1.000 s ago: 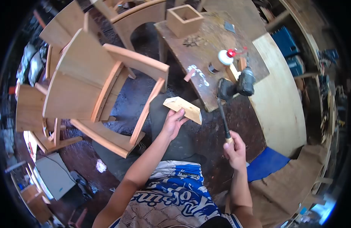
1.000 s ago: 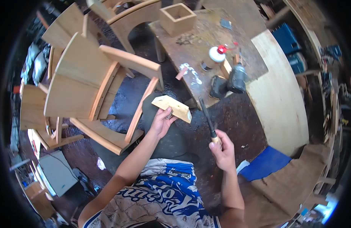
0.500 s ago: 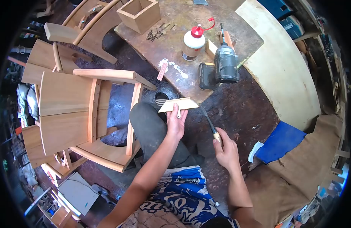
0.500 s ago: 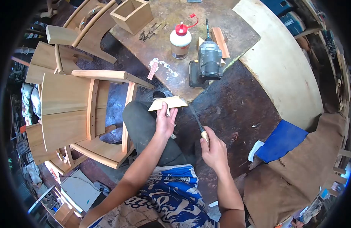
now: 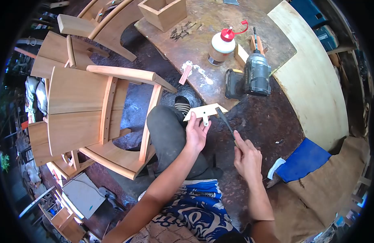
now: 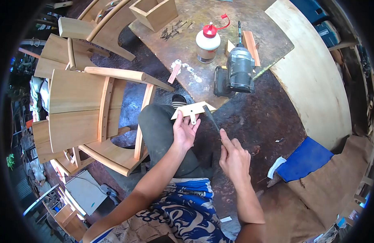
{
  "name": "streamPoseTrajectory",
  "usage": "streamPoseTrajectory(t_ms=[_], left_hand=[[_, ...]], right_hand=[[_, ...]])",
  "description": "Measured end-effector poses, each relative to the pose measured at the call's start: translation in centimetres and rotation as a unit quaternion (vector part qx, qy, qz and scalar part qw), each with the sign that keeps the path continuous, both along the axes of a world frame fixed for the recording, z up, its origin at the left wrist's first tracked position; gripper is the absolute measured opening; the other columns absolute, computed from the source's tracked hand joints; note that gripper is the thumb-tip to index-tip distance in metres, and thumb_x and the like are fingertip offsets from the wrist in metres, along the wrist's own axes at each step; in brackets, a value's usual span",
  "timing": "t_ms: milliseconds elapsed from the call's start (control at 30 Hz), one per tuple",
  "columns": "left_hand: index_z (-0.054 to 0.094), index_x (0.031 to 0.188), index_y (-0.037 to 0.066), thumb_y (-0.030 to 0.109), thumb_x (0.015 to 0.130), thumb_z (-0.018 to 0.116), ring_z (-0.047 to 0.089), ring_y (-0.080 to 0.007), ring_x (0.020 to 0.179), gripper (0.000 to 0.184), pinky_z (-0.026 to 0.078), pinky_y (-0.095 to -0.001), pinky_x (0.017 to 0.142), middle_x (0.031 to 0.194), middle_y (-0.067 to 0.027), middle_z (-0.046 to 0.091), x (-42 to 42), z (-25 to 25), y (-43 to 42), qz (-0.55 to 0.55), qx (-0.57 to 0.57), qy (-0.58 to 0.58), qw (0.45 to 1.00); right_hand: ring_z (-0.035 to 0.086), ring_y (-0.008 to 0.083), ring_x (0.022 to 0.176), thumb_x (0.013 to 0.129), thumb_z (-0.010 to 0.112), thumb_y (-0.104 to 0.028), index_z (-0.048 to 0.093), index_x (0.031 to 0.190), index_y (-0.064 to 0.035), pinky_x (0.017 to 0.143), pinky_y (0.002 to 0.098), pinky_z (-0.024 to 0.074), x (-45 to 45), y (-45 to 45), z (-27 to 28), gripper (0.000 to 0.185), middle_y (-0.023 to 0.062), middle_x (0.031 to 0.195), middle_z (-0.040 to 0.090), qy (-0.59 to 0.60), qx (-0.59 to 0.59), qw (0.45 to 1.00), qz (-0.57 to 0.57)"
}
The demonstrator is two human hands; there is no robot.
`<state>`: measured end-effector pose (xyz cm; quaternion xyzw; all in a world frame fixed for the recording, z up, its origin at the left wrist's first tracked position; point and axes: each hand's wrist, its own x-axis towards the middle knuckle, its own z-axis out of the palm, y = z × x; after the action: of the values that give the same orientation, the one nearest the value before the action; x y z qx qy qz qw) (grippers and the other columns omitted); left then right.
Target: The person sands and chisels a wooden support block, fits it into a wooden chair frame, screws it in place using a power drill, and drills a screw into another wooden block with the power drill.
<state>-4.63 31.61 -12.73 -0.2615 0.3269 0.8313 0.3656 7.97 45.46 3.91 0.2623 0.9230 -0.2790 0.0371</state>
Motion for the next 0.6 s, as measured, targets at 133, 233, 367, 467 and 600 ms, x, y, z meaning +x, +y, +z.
streamPoseTrajectory(t_ms=[133,233,367,467,600], left_hand=[[0.031,0.157,0.009,0.064,0.099,0.056,0.015,-0.0297,0.159,0.084,0.004,-0.0473,0.128,0.170,-0.0146,0.023,0.3,3.2,-1.6,0.076,-0.133,0.033,0.988],[0.024,0.162,0.001,0.041,0.099,0.066,0.019,-0.0309,0.158,0.085,0.014,-0.0436,0.127,0.167,-0.0210,0.025,-0.7,5.0,-2.8,0.018,-0.272,0.235,0.933],[0.063,0.133,-0.003,0.033,0.095,0.073,0.065,-0.0245,0.119,0.054,0.047,-0.0381,0.105,0.128,-0.0181,0.069,-10.2,5.3,-4.0,-0.157,-0.362,0.496,0.773],[0.069,0.124,-0.002,0.042,0.095,0.072,0.067,-0.0218,0.112,0.053,0.050,-0.0352,0.099,0.119,-0.0154,0.073,-15.8,5.2,-2.0,-0.510,-0.293,0.445,0.675],[0.073,0.119,0.000,0.041,0.094,0.075,0.068,-0.0148,0.100,0.048,0.051,-0.0299,0.092,0.106,-0.0098,0.077,-17.1,2.3,0.0,-0.653,-0.180,0.412,0.610]], right_hand=[[0.067,0.0383,0.069,0.087,0.067,-0.005,0.065,0.139,-0.0191,0.063,0.0492,0.0561,0.0,0.4,-0.1,0.054,0.0146,0.086,0.065,-0.007,0.004,1.000,0.004],[0.067,0.0375,0.070,0.087,0.067,-0.004,0.065,0.138,-0.0194,0.064,0.0486,0.0558,-0.2,0.7,0.1,0.054,0.0141,0.086,0.065,-0.002,-0.007,1.000,-0.001],[0.068,0.0361,0.072,0.086,0.067,-0.003,0.065,0.138,-0.0190,0.065,0.0478,0.0553,-0.2,1.0,0.2,0.054,0.0133,0.085,0.065,-0.014,-0.008,1.000,0.003],[0.068,0.0356,0.072,0.086,0.067,-0.003,0.065,0.139,-0.0190,0.065,0.0471,0.0551,-0.3,1.1,0.1,0.055,0.0132,0.084,0.065,-0.017,-0.006,1.000,0.010],[0.068,0.0353,0.072,0.086,0.067,-0.004,0.064,0.140,-0.0187,0.066,0.0461,0.0548,-0.3,1.2,0.0,0.056,0.0132,0.085,0.066,-0.022,-0.004,1.000,0.009]])
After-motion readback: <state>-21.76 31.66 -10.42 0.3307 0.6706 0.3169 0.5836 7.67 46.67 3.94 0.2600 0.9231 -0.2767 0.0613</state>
